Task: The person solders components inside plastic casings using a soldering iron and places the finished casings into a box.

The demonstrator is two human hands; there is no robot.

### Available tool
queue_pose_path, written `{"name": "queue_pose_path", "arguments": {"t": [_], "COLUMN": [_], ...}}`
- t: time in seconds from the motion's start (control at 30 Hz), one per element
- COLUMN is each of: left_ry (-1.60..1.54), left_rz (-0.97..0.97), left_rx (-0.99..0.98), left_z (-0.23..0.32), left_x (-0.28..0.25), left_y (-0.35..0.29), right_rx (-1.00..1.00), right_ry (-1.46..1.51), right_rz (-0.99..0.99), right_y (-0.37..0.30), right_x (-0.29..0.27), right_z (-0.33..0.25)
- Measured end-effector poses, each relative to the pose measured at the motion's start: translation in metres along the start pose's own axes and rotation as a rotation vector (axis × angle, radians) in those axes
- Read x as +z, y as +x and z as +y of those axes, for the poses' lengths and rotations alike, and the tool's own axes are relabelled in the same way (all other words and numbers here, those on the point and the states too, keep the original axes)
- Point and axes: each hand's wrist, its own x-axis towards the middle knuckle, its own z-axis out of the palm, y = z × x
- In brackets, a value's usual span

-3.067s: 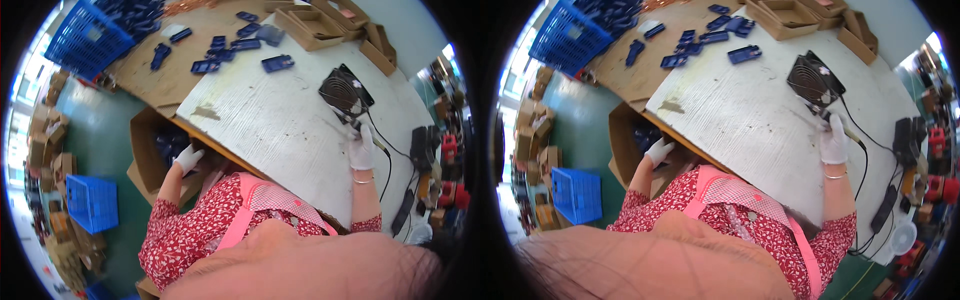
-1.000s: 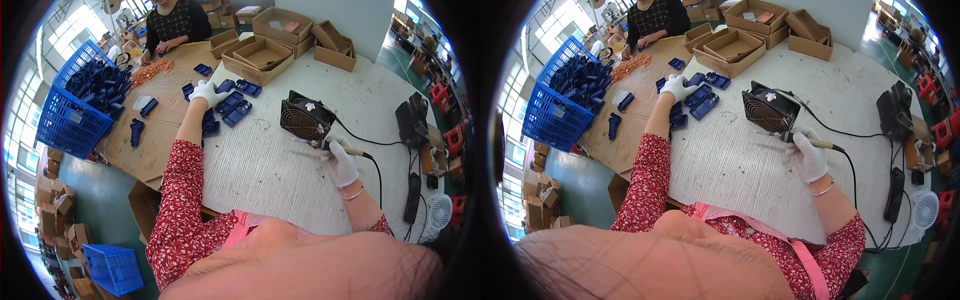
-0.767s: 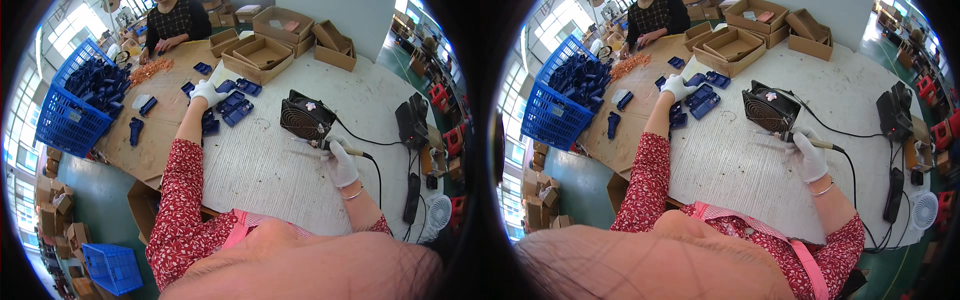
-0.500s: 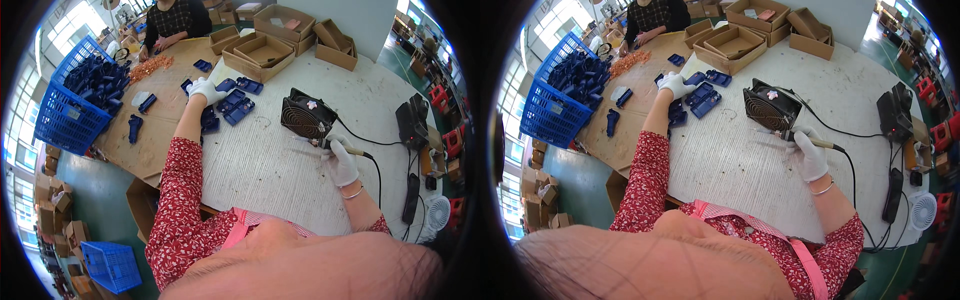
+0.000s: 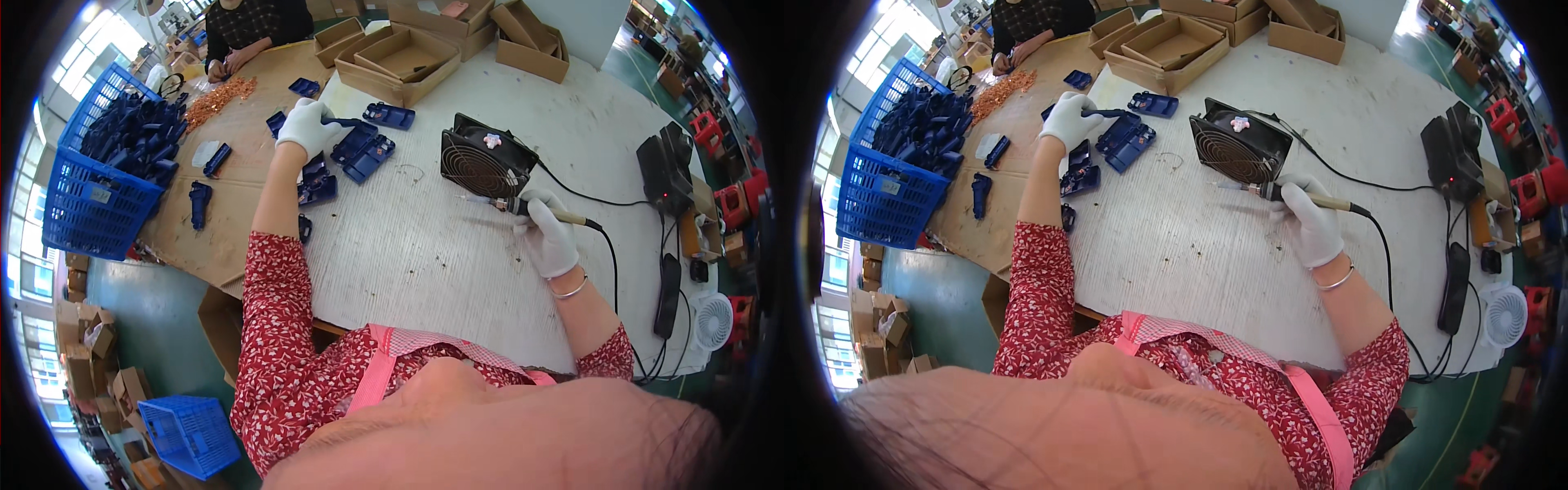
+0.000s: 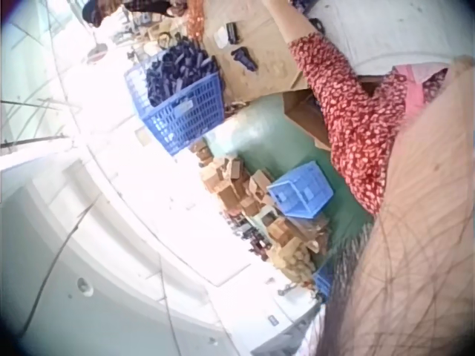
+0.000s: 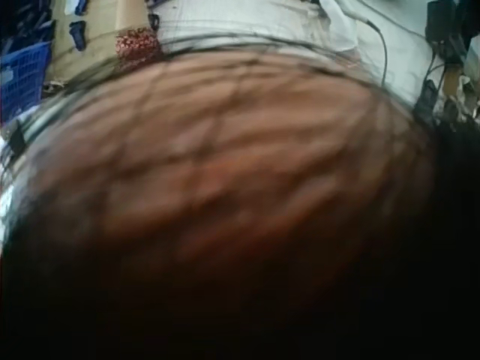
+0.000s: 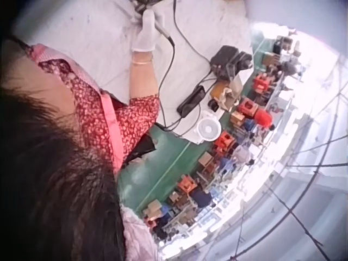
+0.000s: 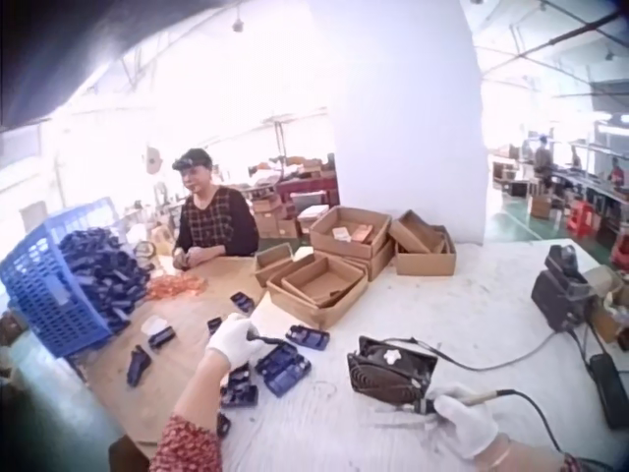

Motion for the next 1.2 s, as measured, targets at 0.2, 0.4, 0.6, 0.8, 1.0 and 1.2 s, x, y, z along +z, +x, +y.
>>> {"name": "queue_pose_path", "arguments": {"t": [0.2,0.4,0.6,0.8,1.0,1.2], "left_ry": [-0.287,-0.514,-0.539,-0.547,-0.544,-0.547], "left_rz": [-0.023,-0.213,-0.280,-0.232,-0.252,-0.257], "left_rx": [0.254,0.549,0.607,0.634,0.623,0.623], "left_z": [0.051,0.091,0.111,0.111,0.112,0.112], "left_x": [-0.022,0.006,0.023,0.028,0.026,0.026], "left_y": [-0.040,-0.092,-0.107,-0.107,-0.108,-0.108], "right_rx": [-0.003,0.015,0.039,0.070,0.033,-0.005], "right_ry": [-0.006,-0.015,-0.155,-0.246,-0.331,-0.380], "right_rz": [0.013,0.029,0.001,0.010,0.004,0.021], "right_y": [-0.002,-0.004,-0.005,-0.007,-0.007,-0.007], "right_x": [-0.002,0.001,-0.001,0.006,0.006,0.009], "right_z": [0.000,-0.001,-0.005,-0.007,-0.007,-0.007]}}
